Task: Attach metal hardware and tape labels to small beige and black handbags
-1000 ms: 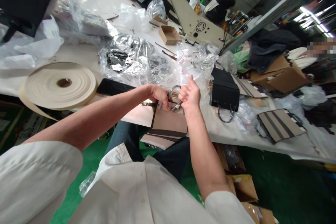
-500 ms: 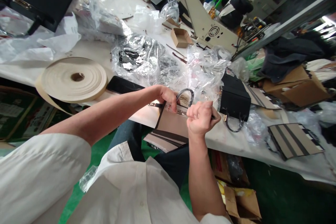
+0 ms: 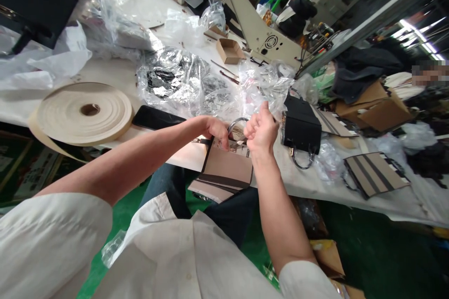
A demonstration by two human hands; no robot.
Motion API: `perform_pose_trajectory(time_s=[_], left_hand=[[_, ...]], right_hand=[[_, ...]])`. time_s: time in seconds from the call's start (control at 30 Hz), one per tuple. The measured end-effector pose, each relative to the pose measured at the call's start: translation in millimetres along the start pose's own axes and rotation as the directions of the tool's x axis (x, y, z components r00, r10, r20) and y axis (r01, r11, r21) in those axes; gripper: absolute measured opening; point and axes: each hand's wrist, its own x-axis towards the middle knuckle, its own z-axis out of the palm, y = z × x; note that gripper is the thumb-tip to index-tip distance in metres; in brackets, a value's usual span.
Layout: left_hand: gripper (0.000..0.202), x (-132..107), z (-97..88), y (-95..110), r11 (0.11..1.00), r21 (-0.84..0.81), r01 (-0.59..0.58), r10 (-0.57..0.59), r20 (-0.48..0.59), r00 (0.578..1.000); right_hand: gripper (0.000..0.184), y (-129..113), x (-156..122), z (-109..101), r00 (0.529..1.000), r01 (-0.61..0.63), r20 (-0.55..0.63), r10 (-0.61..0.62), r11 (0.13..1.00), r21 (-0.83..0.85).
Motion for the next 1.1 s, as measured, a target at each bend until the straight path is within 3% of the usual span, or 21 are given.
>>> perform_pose_trajectory(time_s=[0.1,0.2,0.3,0.43,0.5,0.6,0.7,0.8,0.9,1.0,1.1], left_hand=[[0.035,-0.1,-1.5,-1.9,1.0,-0.013,0.002,-0.002,0.023,1.0],[0.035,0.3,-3.7,-3.6,1.0,-0.022,-0.015,0.016,0.049,0.999],[0.032,2.6,-6.4,-5.0,0.999,-0.04,0.021,-0.018,0.069,0.997],[0.033,7.1,-9.0,-7.0,0.998,-0.05,0.047,-0.044,0.071,0.997],[0.034,8.2,-9.0,-7.5,0.998,-0.05,0.046,-0.043,0.062,0.997],[0.033,6.9,-6.8,-6.5,0.998,-0.057,0.026,-0.022,0.058,0.998],[0.033,1.8,-3.7,-3.0,0.999,-0.045,0.021,-0.019,0.039,0.999],[0.037,-5.2,-3.1,1.5,0.997,-0.062,0.036,-0.034,0.024,0.999],[0.041,-9.9,-5.0,5.2,0.995,-0.074,0.074,-0.071,0.038,0.997],[0.042,-10.9,-5.7,9.7,0.991,-0.067,0.115,-0.113,0.039,0.993],[0.042,-10.5,-2.7,16.5,0.993,-0.031,0.114,-0.113,0.026,0.993]], right_hand=[[0.078,1.9,-1.2,7.5,0.999,-0.03,0.016,0.03,0.999,-0.035],[0.077,1.9,-15.1,12.1,1.0,0.024,0.002,-0.024,0.998,-0.052],[0.074,6.0,-40.5,15.6,0.982,0.175,-0.065,-0.179,0.982,-0.074],[0.069,19.4,-74.3,15.6,0.897,0.407,-0.145,-0.417,0.909,-0.095],[0.067,25.3,-83.3,14.5,0.871,0.454,-0.142,-0.47,0.881,-0.136],[0.067,29.0,-84.0,15.6,0.887,0.411,-0.147,-0.438,0.893,-0.185],[0.072,22.4,-69.2,12.2,0.923,0.325,-0.177,-0.341,0.939,-0.117],[0.077,2.1,-40.9,-17.0,0.985,0.135,-0.113,-0.133,0.991,0.007],[0.078,-19.3,-7.7,-74.9,0.997,-0.059,-0.049,0.062,0.997,0.058],[0.081,-23.0,22.3,-130.8,0.976,-0.183,-0.143,0.165,0.976,-0.122],[0.082,-8.9,42.8,-159.1,0.957,-0.278,-0.203,0.206,0.852,-0.445]])
